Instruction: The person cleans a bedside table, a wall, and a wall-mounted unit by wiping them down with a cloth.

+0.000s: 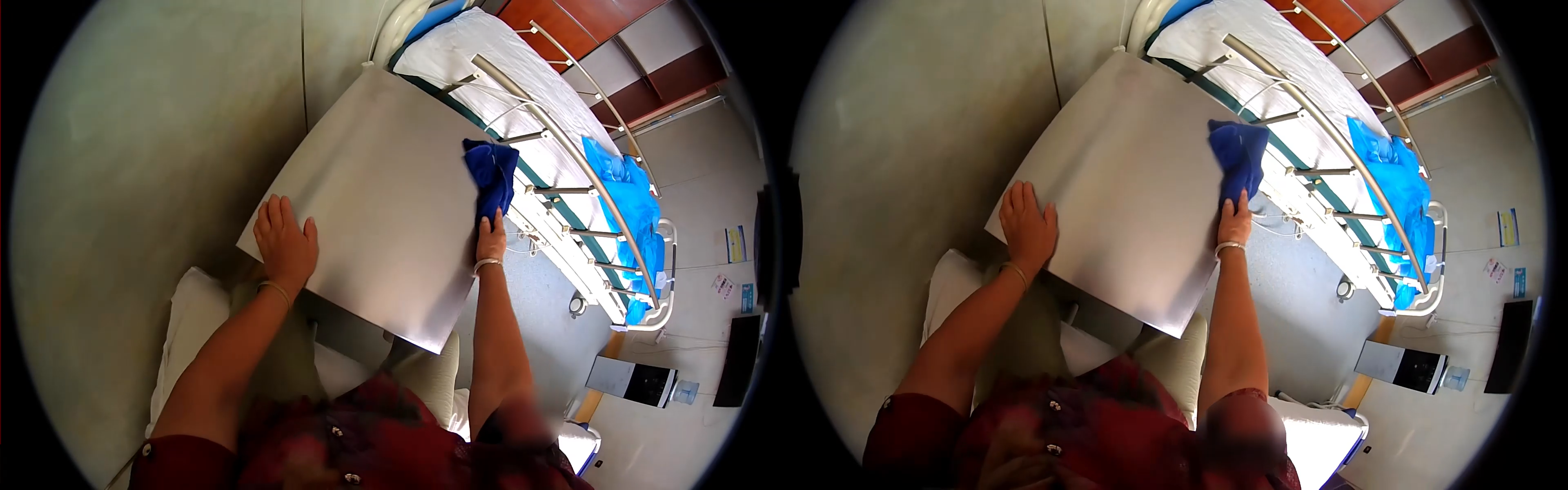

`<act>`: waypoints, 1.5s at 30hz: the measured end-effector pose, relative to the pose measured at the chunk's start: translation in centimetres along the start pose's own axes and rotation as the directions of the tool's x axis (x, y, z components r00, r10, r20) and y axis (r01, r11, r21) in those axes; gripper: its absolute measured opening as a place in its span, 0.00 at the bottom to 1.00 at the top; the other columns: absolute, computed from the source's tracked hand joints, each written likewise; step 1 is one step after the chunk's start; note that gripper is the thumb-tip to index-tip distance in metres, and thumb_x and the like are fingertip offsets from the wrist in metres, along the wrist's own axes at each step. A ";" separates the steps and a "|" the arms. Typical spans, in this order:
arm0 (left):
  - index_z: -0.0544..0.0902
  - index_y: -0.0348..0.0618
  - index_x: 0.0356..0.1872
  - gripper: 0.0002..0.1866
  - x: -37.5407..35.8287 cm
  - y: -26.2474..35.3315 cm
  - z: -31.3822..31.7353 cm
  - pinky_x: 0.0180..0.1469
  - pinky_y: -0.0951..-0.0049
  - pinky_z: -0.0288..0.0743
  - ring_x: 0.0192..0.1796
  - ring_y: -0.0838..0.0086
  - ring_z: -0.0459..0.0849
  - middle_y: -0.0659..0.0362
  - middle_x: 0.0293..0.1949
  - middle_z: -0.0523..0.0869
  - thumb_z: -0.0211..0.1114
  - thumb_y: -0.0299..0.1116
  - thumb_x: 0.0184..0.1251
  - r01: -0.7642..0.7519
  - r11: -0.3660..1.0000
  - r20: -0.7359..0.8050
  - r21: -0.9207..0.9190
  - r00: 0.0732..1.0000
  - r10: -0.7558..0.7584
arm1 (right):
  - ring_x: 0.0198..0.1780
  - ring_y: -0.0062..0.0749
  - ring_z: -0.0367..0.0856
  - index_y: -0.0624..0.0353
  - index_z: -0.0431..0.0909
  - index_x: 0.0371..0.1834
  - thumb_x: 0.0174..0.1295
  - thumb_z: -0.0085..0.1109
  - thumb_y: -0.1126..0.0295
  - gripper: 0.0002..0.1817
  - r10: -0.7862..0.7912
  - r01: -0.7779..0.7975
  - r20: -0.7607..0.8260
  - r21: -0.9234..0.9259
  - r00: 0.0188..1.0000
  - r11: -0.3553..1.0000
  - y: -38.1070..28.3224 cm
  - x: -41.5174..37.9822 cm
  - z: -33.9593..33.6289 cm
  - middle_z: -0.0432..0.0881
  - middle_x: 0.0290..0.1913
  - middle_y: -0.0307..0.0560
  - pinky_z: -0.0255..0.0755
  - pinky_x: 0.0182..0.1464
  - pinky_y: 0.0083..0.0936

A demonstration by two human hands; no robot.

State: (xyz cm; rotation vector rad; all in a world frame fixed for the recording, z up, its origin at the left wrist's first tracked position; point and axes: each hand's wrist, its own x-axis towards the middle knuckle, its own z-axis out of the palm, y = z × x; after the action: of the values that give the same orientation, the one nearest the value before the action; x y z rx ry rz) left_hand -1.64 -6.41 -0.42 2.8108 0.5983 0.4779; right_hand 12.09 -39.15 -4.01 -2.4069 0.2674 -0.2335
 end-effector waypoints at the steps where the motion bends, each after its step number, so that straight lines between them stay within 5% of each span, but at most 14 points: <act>1: 0.64 0.32 0.56 0.27 -0.1 -0.1 0.1 0.63 0.56 0.53 0.63 0.55 0.59 0.49 0.60 0.62 0.58 0.38 0.60 0.005 1.000 -0.004 -0.003 1.000 -0.005 | 0.50 0.57 0.74 0.53 0.64 0.64 0.60 0.51 0.57 0.28 0.020 -0.020 -0.002 -0.019 1.000 1.000 0.0 -2.1 -0.2 0.75 0.48 0.66 0.67 0.53 0.40; 8: 0.65 0.33 0.55 0.26 -0.3 -0.4 0.2 0.64 0.58 0.53 0.63 0.57 0.59 0.50 0.59 0.64 0.57 0.40 0.61 0.011 1.000 -0.037 -0.028 0.999 -0.012 | 0.51 0.58 0.71 0.55 0.64 0.62 0.59 0.53 0.60 0.28 0.047 -0.046 0.003 -0.028 0.999 0.999 -0.5 -16.0 -2.2 0.69 0.54 0.64 0.67 0.53 0.41; 12: 0.66 0.33 0.55 0.26 -0.4 -0.4 0.1 0.64 0.58 0.52 0.63 0.57 0.59 0.51 0.59 0.64 0.57 0.40 0.61 0.024 0.999 -0.040 -0.045 0.999 -0.026 | 0.60 0.61 0.62 0.63 0.69 0.56 0.54 0.57 0.67 0.25 -0.207 0.191 -0.068 -0.186 0.976 0.964 -0.3 -21.8 -2.8 0.63 0.60 0.65 0.59 0.60 0.45; 14: 0.66 0.33 0.55 0.25 -0.3 -0.5 0.1 0.65 0.56 0.52 0.63 0.55 0.60 0.48 0.58 0.65 0.57 0.38 0.60 0.021 0.997 -0.030 -0.071 0.999 -0.023 | 0.62 0.58 0.60 0.62 0.71 0.53 0.50 0.59 0.67 0.25 -0.435 0.467 0.171 -0.339 0.884 0.817 -1.5 -22.6 -3.7 0.64 0.59 0.65 0.56 0.61 0.50; 18: 0.65 0.33 0.55 0.26 -0.3 -0.5 0.3 0.65 0.57 0.52 0.63 0.55 0.60 0.47 0.58 0.65 0.56 0.38 0.60 0.015 0.998 -0.042 -0.062 0.999 -0.018 | 0.60 0.59 0.61 0.57 0.72 0.52 0.50 0.58 0.58 0.26 -0.511 0.554 0.219 -0.402 0.831 0.729 -4.9 -17.9 -2.8 0.65 0.59 0.64 0.55 0.58 0.53; 22: 0.65 0.32 0.55 0.27 0.1 -0.1 -0.3 0.64 0.58 0.53 0.63 0.56 0.60 0.50 0.58 0.64 0.59 0.40 0.59 0.019 1.000 -0.013 -0.024 1.000 -0.020 | 0.60 0.58 0.61 0.50 0.74 0.54 0.52 0.53 0.51 0.26 -0.471 0.449 0.118 -0.566 0.874 0.692 -5.8 -10.0 1.2 0.65 0.60 0.64 0.54 0.57 0.51; 34: 0.61 0.29 0.58 0.29 1.0 0.2 -1.0 0.64 0.52 0.50 0.64 0.49 0.57 0.44 0.61 0.60 0.59 0.35 0.58 0.042 0.999 0.152 -0.025 0.988 -0.037 | 0.66 0.47 0.57 0.47 0.67 0.62 0.59 0.43 0.49 0.28 -0.313 0.315 0.114 -0.608 0.943 0.729 -14.4 8.8 11.2 0.62 0.65 0.55 0.51 0.63 0.44; 40: 0.59 0.28 0.58 0.31 1.2 0.0 -0.9 0.63 0.50 0.49 0.63 0.47 0.56 0.41 0.61 0.58 0.59 0.35 0.58 0.028 0.999 0.206 -0.038 0.978 -0.020 | 0.66 0.46 0.58 0.49 0.66 0.62 0.59 0.40 0.49 0.29 -0.395 0.417 0.164 -0.549 0.904 0.725 -19.4 12.4 16.7 0.63 0.65 0.52 0.51 0.64 0.45; 45: 0.59 0.27 0.59 0.31 1.0 0.0 -0.9 0.63 0.49 0.50 0.63 0.46 0.56 0.40 0.61 0.58 0.57 0.35 0.58 0.014 0.999 0.179 -0.041 0.984 -0.007 | 0.63 0.42 0.62 0.52 0.70 0.56 0.57 0.46 0.54 0.25 -0.636 0.657 0.208 -0.402 0.743 0.637 -22.0 10.1 19.3 0.68 0.60 0.49 0.55 0.62 0.45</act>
State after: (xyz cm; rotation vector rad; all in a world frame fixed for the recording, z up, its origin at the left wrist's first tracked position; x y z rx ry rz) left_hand -1.07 -5.81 0.66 2.7697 0.5581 0.2294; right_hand 29.27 -13.43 -2.77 -2.8855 -0.6793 -0.4813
